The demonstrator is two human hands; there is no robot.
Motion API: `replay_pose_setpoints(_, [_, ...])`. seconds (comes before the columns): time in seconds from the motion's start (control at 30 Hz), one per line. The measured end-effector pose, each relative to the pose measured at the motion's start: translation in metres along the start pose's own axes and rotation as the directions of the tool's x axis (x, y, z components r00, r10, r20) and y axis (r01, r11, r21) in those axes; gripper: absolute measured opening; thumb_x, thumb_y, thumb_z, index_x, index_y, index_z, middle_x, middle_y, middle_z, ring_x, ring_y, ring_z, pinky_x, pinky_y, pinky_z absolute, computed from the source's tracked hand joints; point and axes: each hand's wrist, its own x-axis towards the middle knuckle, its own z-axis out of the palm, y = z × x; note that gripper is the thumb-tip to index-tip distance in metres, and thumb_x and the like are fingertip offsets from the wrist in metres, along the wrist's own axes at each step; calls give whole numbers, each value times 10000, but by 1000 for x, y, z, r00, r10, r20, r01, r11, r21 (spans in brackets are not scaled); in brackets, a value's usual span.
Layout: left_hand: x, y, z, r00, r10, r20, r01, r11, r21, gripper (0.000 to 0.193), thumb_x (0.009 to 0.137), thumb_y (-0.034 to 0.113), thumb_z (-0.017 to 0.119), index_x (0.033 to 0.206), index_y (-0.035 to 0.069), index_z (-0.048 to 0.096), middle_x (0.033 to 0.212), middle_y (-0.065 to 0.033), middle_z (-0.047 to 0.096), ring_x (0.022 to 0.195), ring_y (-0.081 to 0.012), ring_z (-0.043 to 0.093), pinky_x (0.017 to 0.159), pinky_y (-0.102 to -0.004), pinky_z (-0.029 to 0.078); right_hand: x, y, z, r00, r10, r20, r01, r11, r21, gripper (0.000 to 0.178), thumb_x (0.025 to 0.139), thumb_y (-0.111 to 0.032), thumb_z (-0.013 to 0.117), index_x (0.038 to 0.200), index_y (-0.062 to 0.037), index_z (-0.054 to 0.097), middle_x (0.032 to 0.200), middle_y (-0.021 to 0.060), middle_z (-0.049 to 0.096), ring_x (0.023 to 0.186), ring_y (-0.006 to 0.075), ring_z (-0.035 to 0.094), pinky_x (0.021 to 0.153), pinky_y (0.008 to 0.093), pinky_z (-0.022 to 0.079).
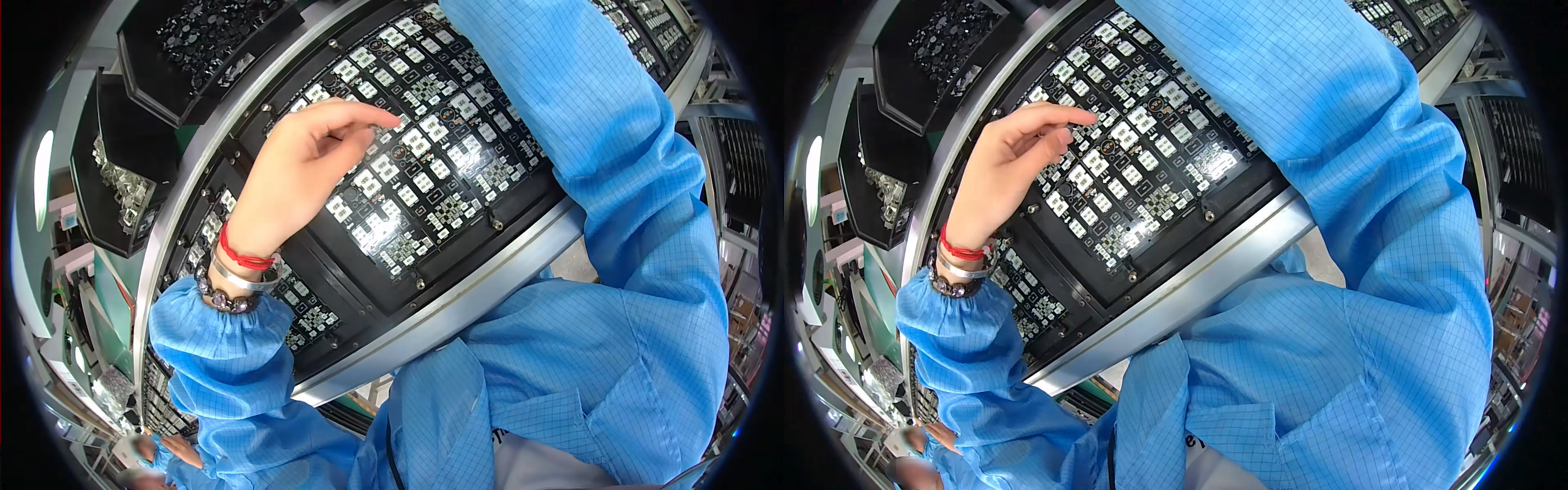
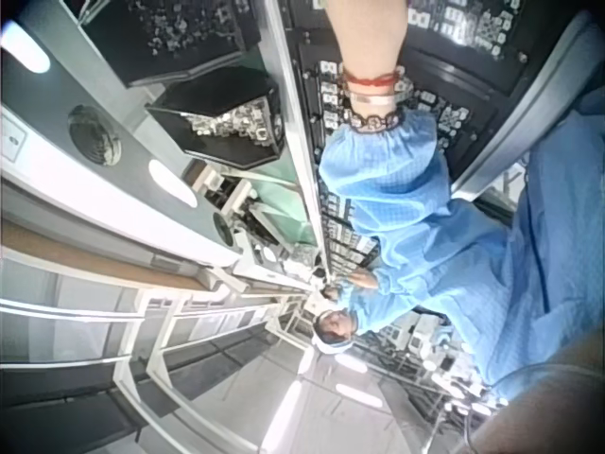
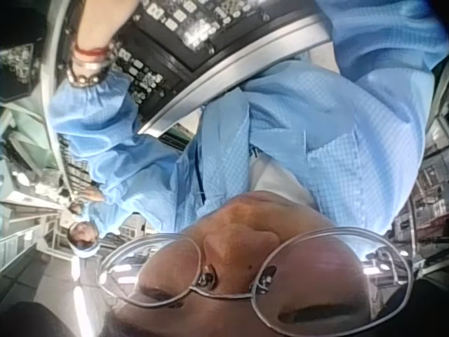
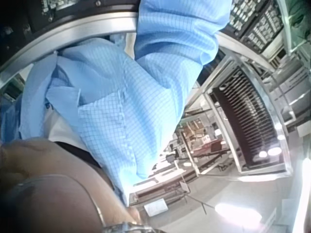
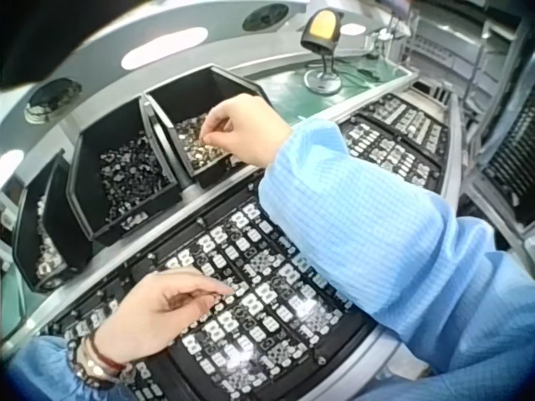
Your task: Manually placing small electronic components onto large printed circuit board panels.
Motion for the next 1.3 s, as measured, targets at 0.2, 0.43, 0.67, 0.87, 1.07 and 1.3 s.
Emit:
replay_pose_setpoints(0.2, [7, 6, 10, 996, 83, -37, -74, 975, 209, 177, 856, 14, 509, 993, 11, 622, 833, -115, 581, 745, -236, 578, 671, -293, 445, -4, 8, -3, 1000, -11, -6, 11, 1000, -4, 141, 738, -112, 651, 838, -23, 693, 774, 125, 676, 715, 212, 654, 690, 295, 511])
replay_pose_setpoints(0.43, [7, 4, 18, 984, 169, -63, -144, 946, 290, 176, 851, -11, 513, 997, 2, 611, 884, -116, 581, 808, -238, 569, 721, -294, 448, -3, 2, -5, 1000, 2, 7, -2, 1000, -25, 139, 745, -120, 647, 838, -27, 695, 779, 122, 677, 711, 217, 650, 696, 305, 512])
replay_pose_setpoints(0.67, [3, -2, 20, 992, 97, -78, -88, 990, 112, 228, 855, -33, 512, 1046, -3, 632, 907, -72, 563, 795, -141, 539, 710, -233, 426, -4, -1, -7, 999, 19, 31, -18, 999, -38, 136, 754, -119, 639, 840, -32, 698, 783, 122, 678, 721, 223, 649, 705, 311, 511])
replay_pose_setpoints(0.87, [-1, -7, 26, 984, 94, -151, -83, 993, 79, 207, 826, -27, 558, 1008, 3, 650, 882, -93, 591, 777, -177, 578, 706, -250, 452, -8, -12, -10, 998, 44, 47, -41, 998, -50, 140, 756, -128, 640, 838, -30, 698, 781, 123, 678, 718, 227, 649, 711, 313, 511])
replay_pose_setpoints(1.07, [-2, -4, 28, 983, 101, -153, -76, 984, 159, 248, 773, -46, 612, 1007, 25, 657, 893, -92, 612, 780, -176, 586, 704, -262, 467, -8, -12, -11, 997, 56, 62, -52, 997, -58, 143, 757, -134, 643, 837, -30, 699, 792, 125, 681, 730, 230, 653, 718, 314, 513])
replay_pose_setpoints(1.3, [1, -6, 29, 943, 295, -156, -192, 861, 471, 389, 677, -64, 654, 1036, 85, 636, 837, -60, 663, 789, -218, 606, 682, -293, 496, -8, -9, -9, 997, 46, 62, -43, 998, -46, 145, 761, -132, 643, 842, -24, 697, 816, 129, 684, 765, 231, 661, 737, 305, 514])
